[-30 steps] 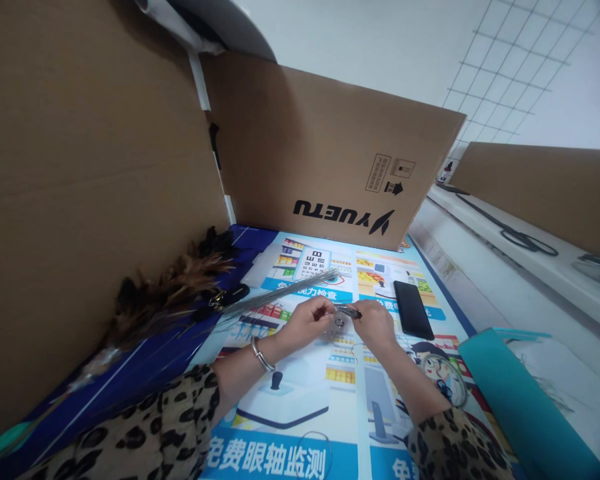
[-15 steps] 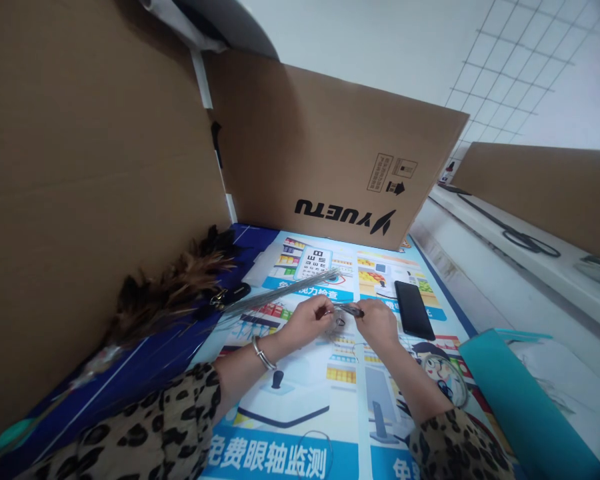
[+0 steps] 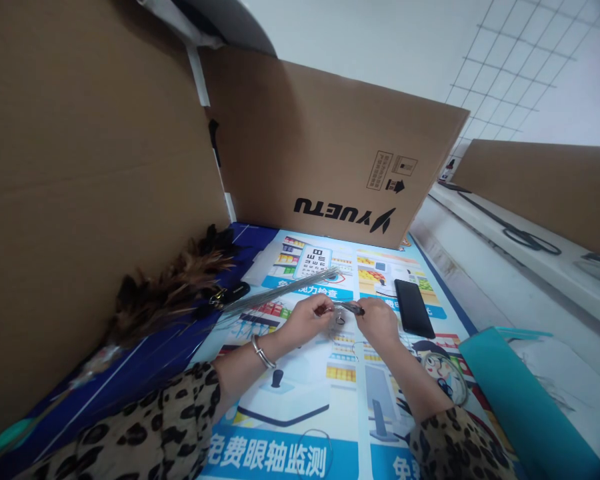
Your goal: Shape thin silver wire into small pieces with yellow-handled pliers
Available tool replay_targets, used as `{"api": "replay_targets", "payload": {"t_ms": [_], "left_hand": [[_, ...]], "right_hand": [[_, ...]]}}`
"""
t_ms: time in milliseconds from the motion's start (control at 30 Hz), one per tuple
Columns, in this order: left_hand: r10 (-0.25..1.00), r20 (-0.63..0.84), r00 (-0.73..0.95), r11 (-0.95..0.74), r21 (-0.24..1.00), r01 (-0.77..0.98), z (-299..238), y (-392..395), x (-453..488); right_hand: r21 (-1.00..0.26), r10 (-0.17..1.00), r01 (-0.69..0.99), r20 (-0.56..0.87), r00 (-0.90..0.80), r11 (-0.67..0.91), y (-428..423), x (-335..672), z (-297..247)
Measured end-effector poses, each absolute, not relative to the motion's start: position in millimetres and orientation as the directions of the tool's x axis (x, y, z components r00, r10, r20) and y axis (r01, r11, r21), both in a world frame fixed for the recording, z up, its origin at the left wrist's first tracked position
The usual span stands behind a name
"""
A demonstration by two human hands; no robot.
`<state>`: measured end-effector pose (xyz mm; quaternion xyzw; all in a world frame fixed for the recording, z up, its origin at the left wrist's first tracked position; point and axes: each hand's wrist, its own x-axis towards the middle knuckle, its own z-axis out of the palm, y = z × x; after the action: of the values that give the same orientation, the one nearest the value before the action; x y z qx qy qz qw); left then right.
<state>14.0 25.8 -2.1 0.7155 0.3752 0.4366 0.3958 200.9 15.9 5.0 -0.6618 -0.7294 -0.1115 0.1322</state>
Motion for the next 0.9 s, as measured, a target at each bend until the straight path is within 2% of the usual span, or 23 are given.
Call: {"api": "replay_targets", "payload": {"t_ms": [167,433,700,900], "left_hand": [[0.873,0.355,0.333,-0.436,0.876,0.208,-0.6,25.4,13.2],[0.813,0.491,0.312,-0.549,0.826,0.131,6.2,24.2,8.6],[0.845,0.422,0.329,-0.479,0.87,0.116,7.8,23.7,6.5],[0.889,0.369,0.273,-0.397,0.916,0.054,2.2,26.1,8.0]], "right_hand": [[-0.017,0.942,0.996,0.326,-0.083,0.093,15.4,199.2,5.9],[-0.021,0.959,0.997,0.273,-0.071,0.08,14.7,197.6,7.7],[0.009,0.963,0.995,0.25,-0.099,0.1,15.9,198.4,4.7],[0.051,0.965,0.992,0.231,-0.121,0.112,15.4,199.2,7.6]]}}
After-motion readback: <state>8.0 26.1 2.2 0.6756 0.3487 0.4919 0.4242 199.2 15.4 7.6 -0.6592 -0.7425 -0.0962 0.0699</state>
